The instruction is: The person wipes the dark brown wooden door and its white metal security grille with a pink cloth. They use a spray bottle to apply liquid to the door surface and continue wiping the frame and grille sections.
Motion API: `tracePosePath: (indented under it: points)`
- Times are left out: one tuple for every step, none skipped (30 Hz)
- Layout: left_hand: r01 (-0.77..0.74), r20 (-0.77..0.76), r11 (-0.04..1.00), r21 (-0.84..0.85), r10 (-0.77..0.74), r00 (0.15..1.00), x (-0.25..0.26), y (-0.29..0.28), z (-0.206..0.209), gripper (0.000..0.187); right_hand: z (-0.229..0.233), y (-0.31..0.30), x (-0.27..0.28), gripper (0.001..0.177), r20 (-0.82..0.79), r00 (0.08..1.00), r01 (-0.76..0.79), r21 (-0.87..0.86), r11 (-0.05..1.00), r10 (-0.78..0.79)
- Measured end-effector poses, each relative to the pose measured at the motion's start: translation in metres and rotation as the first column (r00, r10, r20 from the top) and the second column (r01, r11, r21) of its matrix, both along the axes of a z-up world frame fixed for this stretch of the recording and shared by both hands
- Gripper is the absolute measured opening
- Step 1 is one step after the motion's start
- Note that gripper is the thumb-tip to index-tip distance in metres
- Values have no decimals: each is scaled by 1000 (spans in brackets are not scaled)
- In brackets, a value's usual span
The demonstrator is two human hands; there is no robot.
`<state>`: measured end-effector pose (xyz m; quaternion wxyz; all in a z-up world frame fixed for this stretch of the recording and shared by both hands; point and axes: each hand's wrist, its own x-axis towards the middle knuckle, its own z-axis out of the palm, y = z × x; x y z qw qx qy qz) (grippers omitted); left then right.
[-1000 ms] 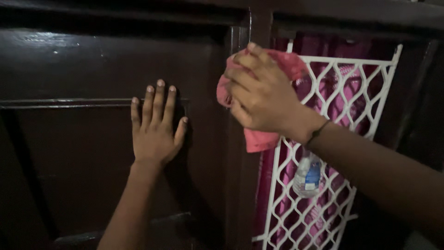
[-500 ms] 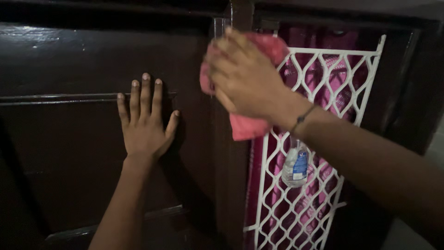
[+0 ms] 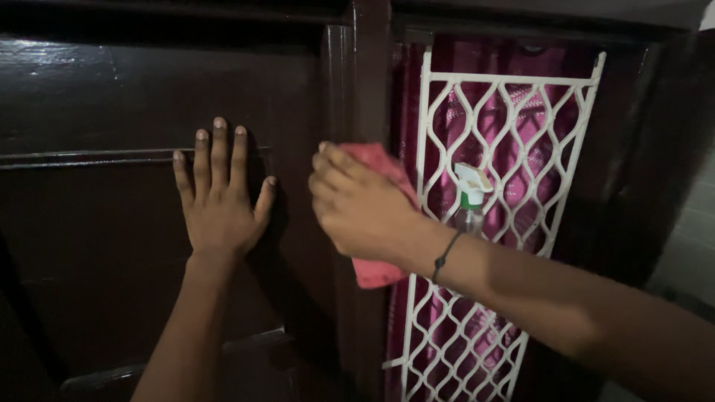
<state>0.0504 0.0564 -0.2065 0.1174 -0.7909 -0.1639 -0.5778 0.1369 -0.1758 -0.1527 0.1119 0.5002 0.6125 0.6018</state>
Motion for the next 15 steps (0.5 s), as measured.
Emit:
tracePosePath:
  points:
    - [-2, 0, 1000, -1, 2, 1000, 0, -1, 0, 77, -5, -1, -2, 29, 6, 1000, 2, -19, 1000, -2]
    - [-5, -1, 1000, -2, 5, 1000, 0, -1, 1, 77, -7, -2, -4, 29, 12, 1000, 3, -39, 999, -3]
    - [-7, -7, 1000, 1, 7, 1000, -1, -1, 0, 77, -4, -3, -3, 30, 3, 1000, 0, -48, 999, 1]
    - [-11, -11, 1000, 5, 11, 1000, -2, -1, 1, 77, 2, -3, -2, 30, -4, 1000, -5, -56, 998, 5]
    - [-14, -15, 1000, 9, 15, 1000, -3, -1, 1, 77, 10, -2, -1, 31, -11, 1000, -11, -65, 998, 10]
    - [-25, -13, 1000, 9, 25, 1000, -3, -1, 1, 77, 20, 0, 0, 31, -1, 1000, 9, -46, 999, -9]
    - [-36, -12, 999, 8, 36, 999, -3, -1, 2, 77, 32, 4, 2, 30, 8, 1000, 28, -28, 999, -28]
    - [-45, -12, 999, 4, 45, 999, -2, -1, 0, 77, 44, 6, 4, 30, 15, 999, 49, -12, 999, -49]
    - [-42, -9, 999, 6, 42, 999, -1, -2, -2, 77, 57, 8, 7, 27, 30, 999, 21, 34, 999, -22]
    - [-43, -5, 999, 7, 43, 999, -2, -1, -3, 77, 71, 10, 10, 25, 47, 999, -11, 78, 997, 8]
    - [-44, -1, 999, 8, 44, 999, -2, -1, -4, 77, 80, 12, 12, 23, 64, 997, -44, 122, 992, 37]
    - [-52, -1, 998, 16, 52, 999, -3, 0, -5, 76, 85, 14, 12, 22, 71, 997, -50, 142, 989, 40]
    - [-60, 0, 998, 25, 60, 998, -3, 0, -5, 76, 89, 16, 12, 21, 77, 996, -56, 163, 985, 44]
    - [-66, -2, 997, 32, 66, 998, -3, 1, -6, 75, 91, 17, 12, 20, 81, 996, -59, 181, 982, 45]
    - [-72, -3, 996, 46, 72, 997, -5, 2, -6, 75, 88, 18, 12, 20, 90, 996, -30, 177, 984, 14]
